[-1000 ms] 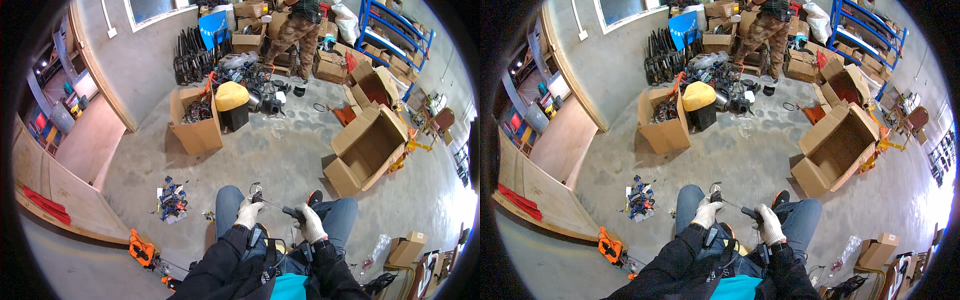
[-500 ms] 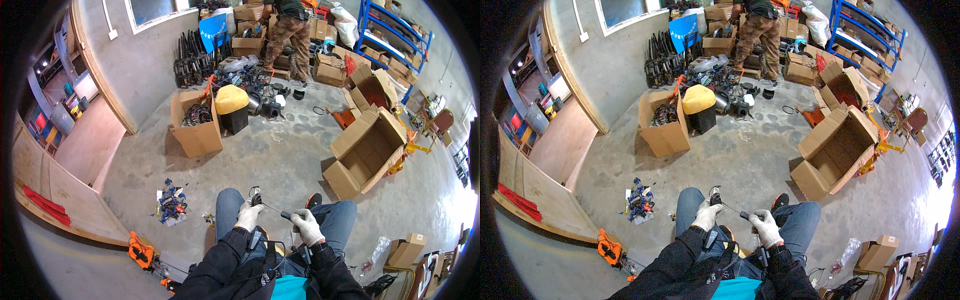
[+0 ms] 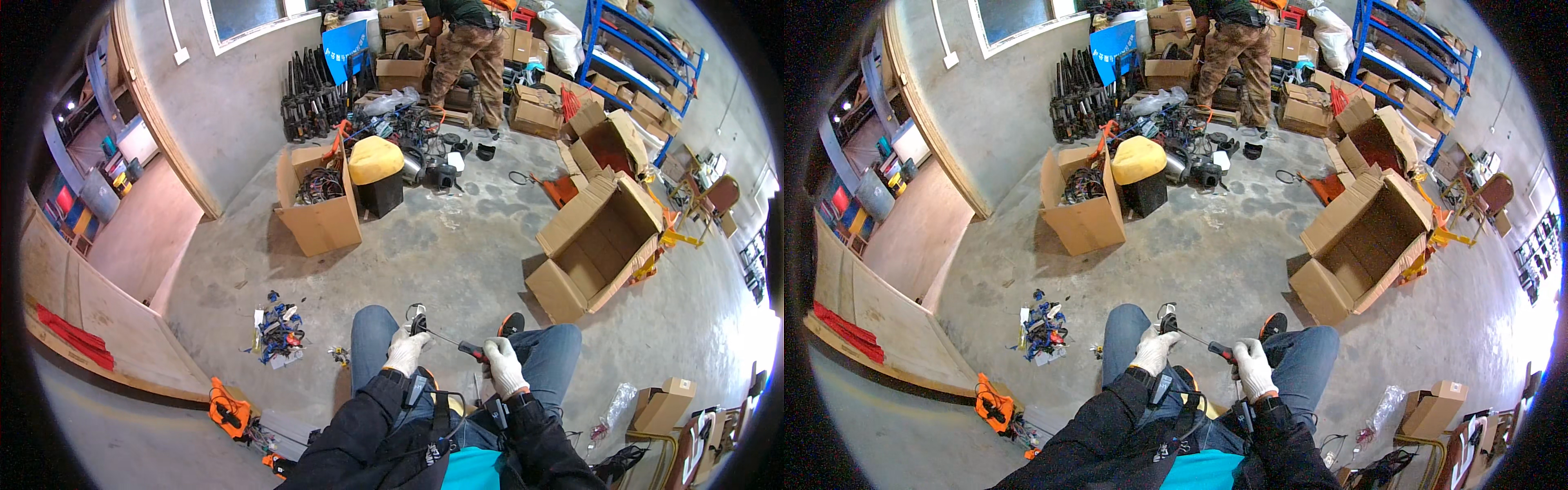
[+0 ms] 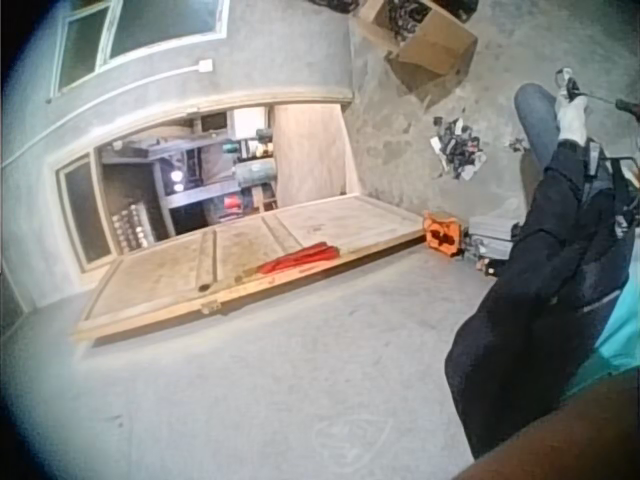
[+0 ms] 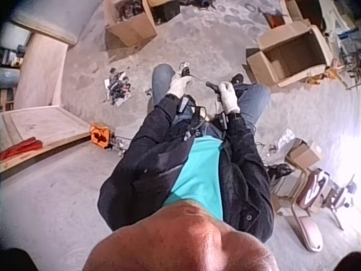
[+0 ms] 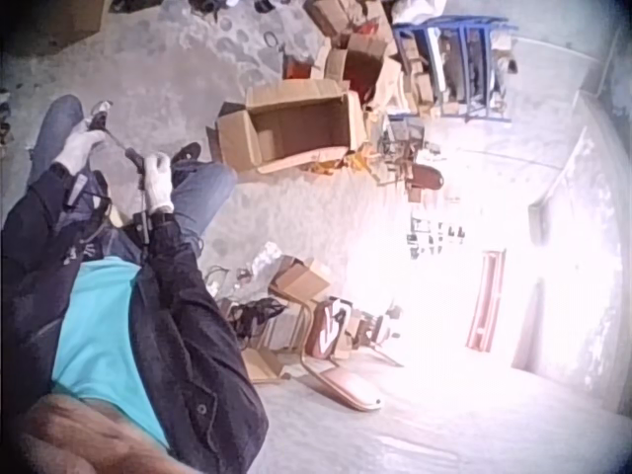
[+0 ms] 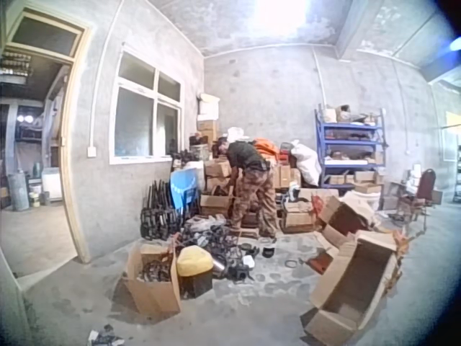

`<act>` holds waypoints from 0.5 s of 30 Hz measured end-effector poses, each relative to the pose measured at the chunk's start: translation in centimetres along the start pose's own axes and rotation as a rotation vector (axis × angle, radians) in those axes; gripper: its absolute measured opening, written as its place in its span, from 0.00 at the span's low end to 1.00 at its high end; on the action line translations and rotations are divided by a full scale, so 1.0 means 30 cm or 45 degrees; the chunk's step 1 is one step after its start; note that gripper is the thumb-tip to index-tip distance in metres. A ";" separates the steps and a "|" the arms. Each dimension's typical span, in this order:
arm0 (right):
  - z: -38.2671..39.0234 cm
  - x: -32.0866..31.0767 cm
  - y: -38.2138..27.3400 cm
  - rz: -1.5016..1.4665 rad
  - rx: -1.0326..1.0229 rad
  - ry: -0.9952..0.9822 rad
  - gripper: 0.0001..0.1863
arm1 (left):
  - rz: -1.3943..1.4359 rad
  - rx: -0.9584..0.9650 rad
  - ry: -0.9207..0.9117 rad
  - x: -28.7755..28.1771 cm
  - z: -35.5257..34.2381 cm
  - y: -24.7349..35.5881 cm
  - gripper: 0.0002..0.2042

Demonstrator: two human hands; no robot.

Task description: Repairing and testing a small electronic component using a screwdriver and a digital tester.

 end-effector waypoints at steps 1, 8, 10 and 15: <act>-0.004 0.003 -0.012 0.055 -0.092 0.007 0.18 | 0.113 0.001 0.038 -0.003 0.002 0.000 0.16; -0.016 0.001 -0.001 -0.037 -0.131 0.058 0.23 | -0.035 0.020 0.061 -0.017 -0.012 -0.012 0.18; 0.022 0.015 -0.054 0.026 -0.023 0.078 0.22 | 0.011 0.035 0.014 -0.029 -0.029 -0.035 0.17; 0.020 -0.027 -0.019 0.068 0.058 0.001 0.23 | -0.188 0.156 0.066 0.009 0.001 -0.008 0.17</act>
Point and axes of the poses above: each hand's wrist, its own z-axis away from the middle knuckle, its own x-axis out of the palm, y = z × x, the point moved 7 cm from there along -z, towards the middle knuckle, and after that the axes turned 10 degrees about -x, right-handed, at the moved point
